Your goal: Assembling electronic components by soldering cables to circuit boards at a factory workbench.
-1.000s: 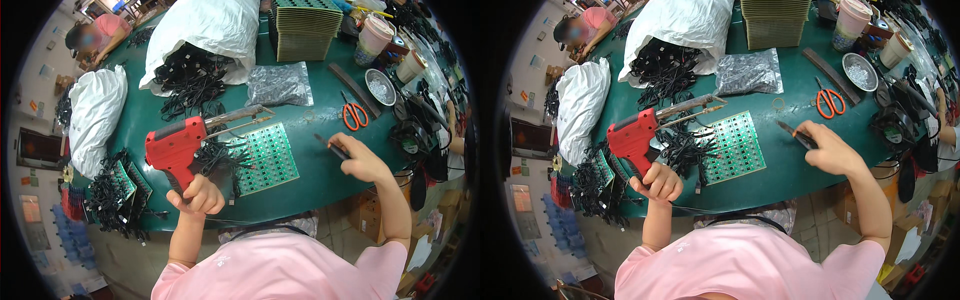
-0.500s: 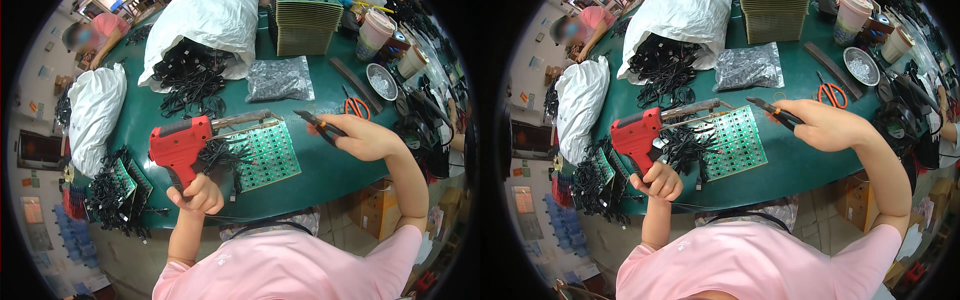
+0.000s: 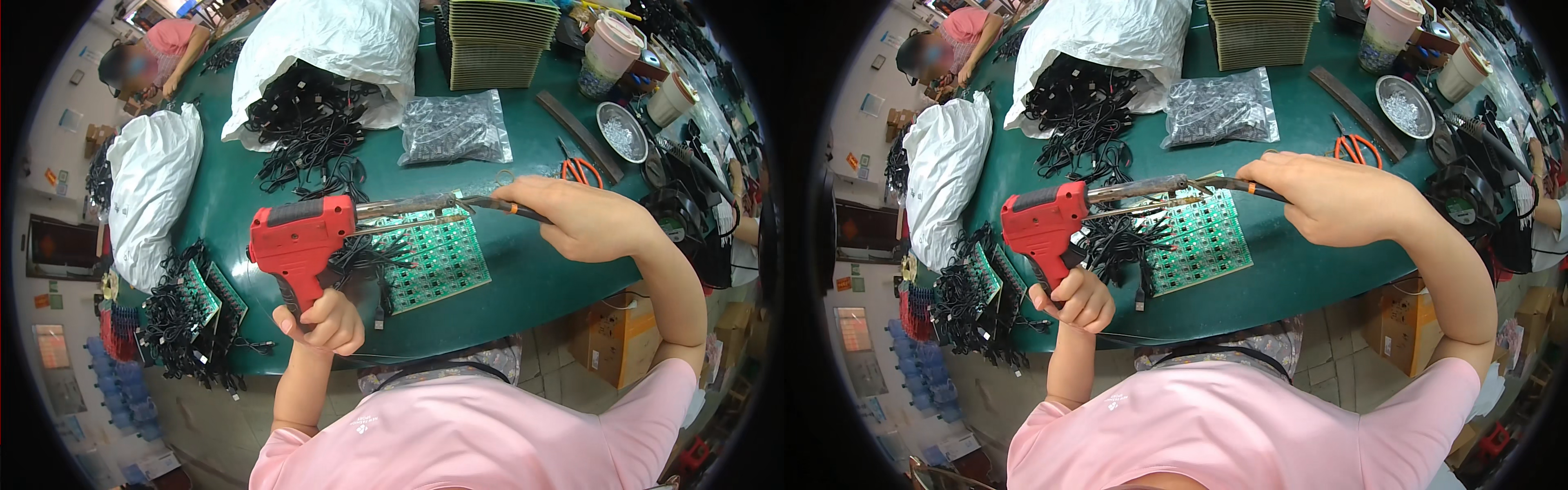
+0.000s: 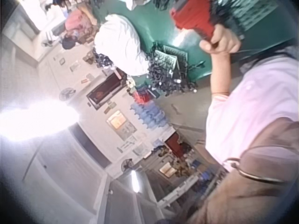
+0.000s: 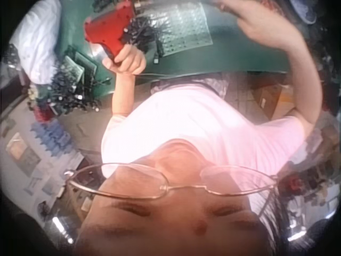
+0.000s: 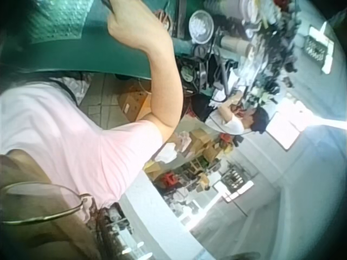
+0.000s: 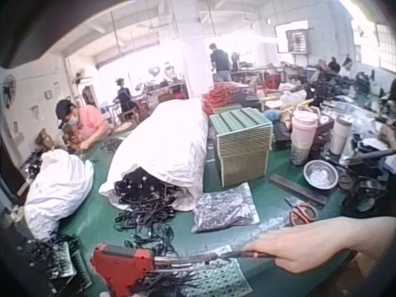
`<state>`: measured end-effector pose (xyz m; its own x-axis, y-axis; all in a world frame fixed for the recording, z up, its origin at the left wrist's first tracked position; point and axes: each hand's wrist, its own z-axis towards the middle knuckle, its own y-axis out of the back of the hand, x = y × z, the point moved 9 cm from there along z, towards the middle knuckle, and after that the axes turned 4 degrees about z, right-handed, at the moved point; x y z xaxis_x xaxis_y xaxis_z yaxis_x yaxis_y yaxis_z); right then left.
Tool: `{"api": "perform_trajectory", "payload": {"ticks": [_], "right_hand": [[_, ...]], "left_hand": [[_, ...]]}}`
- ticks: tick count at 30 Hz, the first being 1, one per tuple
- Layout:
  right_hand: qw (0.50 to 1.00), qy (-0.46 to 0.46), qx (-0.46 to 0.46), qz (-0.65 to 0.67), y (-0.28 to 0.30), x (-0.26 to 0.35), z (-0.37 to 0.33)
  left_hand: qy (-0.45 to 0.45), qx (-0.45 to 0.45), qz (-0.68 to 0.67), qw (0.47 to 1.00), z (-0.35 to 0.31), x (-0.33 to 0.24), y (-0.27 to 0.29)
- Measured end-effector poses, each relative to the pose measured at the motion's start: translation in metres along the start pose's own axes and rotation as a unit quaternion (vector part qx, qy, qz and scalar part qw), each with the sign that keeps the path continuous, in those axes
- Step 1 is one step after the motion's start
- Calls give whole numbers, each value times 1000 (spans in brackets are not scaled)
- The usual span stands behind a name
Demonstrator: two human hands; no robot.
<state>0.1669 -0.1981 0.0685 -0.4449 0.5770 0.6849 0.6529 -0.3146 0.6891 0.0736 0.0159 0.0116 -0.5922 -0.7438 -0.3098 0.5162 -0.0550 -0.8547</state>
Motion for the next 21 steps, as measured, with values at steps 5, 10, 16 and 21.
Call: {"api": "perform_trajectory", "payload": {"ticks": [5,10,16,21], "right_hand": [[999,-13,-7,-28,0,-5,0],[999,-9,-15,-31,4,-1,1],[1000,-1,-21,-22,5,0,2],[996,-18,-55,-71,5,-2,-4]], "left_hand": [[-4,3,-14,1000,-2,-1,1],[-1,11,-17,1000,0,0,0],[0,8,-19,1000,0,-1,1],[-7,5,-7,1000,2,-1,-1]]}}
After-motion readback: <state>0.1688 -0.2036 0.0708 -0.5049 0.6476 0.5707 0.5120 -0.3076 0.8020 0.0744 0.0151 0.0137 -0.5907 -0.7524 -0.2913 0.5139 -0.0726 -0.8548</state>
